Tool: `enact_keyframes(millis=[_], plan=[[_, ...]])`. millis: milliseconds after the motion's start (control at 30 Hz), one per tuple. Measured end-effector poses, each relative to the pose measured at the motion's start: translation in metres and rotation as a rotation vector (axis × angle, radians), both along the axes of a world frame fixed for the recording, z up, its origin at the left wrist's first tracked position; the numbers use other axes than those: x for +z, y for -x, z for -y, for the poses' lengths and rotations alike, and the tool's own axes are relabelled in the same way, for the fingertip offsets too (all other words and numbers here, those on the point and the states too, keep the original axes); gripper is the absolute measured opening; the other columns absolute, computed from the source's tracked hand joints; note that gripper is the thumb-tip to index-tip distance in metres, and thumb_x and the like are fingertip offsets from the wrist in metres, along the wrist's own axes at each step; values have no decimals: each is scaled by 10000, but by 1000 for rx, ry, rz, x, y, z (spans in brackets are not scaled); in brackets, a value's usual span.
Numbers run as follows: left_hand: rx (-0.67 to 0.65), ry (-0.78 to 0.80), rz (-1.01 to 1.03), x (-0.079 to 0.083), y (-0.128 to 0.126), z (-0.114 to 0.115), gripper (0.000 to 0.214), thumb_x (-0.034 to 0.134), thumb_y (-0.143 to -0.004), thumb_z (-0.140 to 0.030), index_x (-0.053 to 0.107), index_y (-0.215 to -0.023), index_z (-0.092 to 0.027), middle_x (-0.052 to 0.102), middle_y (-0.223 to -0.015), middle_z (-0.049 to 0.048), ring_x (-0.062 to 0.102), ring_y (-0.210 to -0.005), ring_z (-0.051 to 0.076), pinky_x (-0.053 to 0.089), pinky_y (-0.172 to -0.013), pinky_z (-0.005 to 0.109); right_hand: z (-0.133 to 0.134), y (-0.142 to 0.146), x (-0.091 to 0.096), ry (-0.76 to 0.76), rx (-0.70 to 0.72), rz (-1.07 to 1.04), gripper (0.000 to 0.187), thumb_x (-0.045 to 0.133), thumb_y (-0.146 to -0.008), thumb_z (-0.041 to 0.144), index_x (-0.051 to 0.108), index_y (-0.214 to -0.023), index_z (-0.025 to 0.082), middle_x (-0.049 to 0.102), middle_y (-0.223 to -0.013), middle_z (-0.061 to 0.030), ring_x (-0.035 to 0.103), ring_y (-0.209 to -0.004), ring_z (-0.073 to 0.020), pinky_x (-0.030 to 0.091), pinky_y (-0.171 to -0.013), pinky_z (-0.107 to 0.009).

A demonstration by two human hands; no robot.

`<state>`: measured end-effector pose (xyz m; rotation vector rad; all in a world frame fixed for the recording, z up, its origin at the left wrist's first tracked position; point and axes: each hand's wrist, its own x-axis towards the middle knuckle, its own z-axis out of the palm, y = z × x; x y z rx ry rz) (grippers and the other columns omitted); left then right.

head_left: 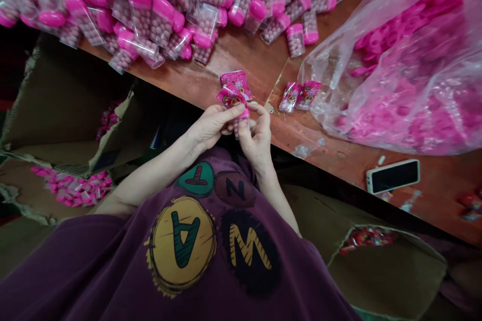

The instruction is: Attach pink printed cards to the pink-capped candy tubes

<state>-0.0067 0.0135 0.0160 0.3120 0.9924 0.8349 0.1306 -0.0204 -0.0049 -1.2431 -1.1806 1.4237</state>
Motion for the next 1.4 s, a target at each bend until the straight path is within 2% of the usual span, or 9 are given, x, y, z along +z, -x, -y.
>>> enact_keyframes(millis=[200, 400, 567, 767, 900, 1067, 1167, 1267, 1400], plan=[[43, 28, 19, 0, -1, 3, 441, 897, -864, -459, 638, -693, -146, 567, -573, -31, 505, -469, 42, 324, -441, 178, -2, 7, 4, 27, -35, -77, 513, 715, -916, 672, 430, -1153, 317, 614, -689, 114, 644, -581, -101, 584, -614, -253], [35, 31, 31, 1, -1, 3, 444, 868, -887, -496, 637, -712, -159, 579, -589, -23, 524, -479, 53, 355, -444, 183, 2, 7, 5, -1, -36, -38, 451, 699, -960, 568, 464, -1264, 332, 650, -759, 82, 696, -652, -127, 635, -660, -302], [34, 44, 6, 2, -3, 0, 476, 837, -899, -550, 619, -719, -168, 552, -587, -28, 503, -462, 49, 308, -421, 182, 2, 8, 6, 26, -81, -15, 380, 692, -965, 549, 489, -1191, 321, 645, -762, 78, 696, -648, -121, 643, -660, -295], [-21, 50, 52, 7, -3, -5, 507, 754, -921, -668, 664, -809, -181, 558, -589, -26, 484, -443, 57, 270, -399, 191, 3, 6, 5, 49, -72, -51, 516, 709, -949, 622, 465, -1316, 354, 688, -847, 43, 717, -716, -151, 660, -666, -330], [-44, 25, 45, 7, -2, -4, 489, 766, -940, -609, 643, -766, -169, 583, -616, -13, 503, -476, 56, 294, -420, 182, 2, 4, 4, 100, -100, -64, 498, 680, -958, 653, 509, -1302, 337, 657, -811, 35, 646, -647, -133, 549, -514, -253], [-15, 12, 36, 1, -2, -1, 386, 867, -904, -410, 636, -748, -143, 575, -628, -29, 470, -486, 30, 273, -431, 174, 2, 7, 0, 215, -124, -182, 567, 692, -934, 681, 478, -1312, 316, 574, -730, 77, 421, -433, -75, 337, -347, -209], [23, 37, 33, 1, -5, 1, 385, 861, -911, -385, 635, -723, -137, 543, -603, -42, 447, -477, 24, 260, -434, 174, 5, 9, -4, 159, -121, -122, 578, 712, -936, 656, 444, -1334, 336, 616, -773, 64, 523, -503, -103, 470, -426, -234], [54, 65, 7, 3, -9, 4, 361, 848, -921, -400, 682, -751, -129, 554, -600, -39, 435, -471, 26, 246, -433, 179, 8, 9, -8, 46, -132, 38, 558, 705, -958, 611, 441, -1362, 330, 688, -886, 15, 687, -707, -162, 631, -634, -320], [70, 53, -10, 7, -13, 10, 387, 868, -893, -455, 699, -765, -131, 550, -591, -46, 413, -466, 24, 243, -443, 181, 8, 7, -10, -17, -121, 126, 526, 678, -982, 577, 448, -1381, 321, 697, -917, -1, 708, -758, -177, 633, -684, -345]])
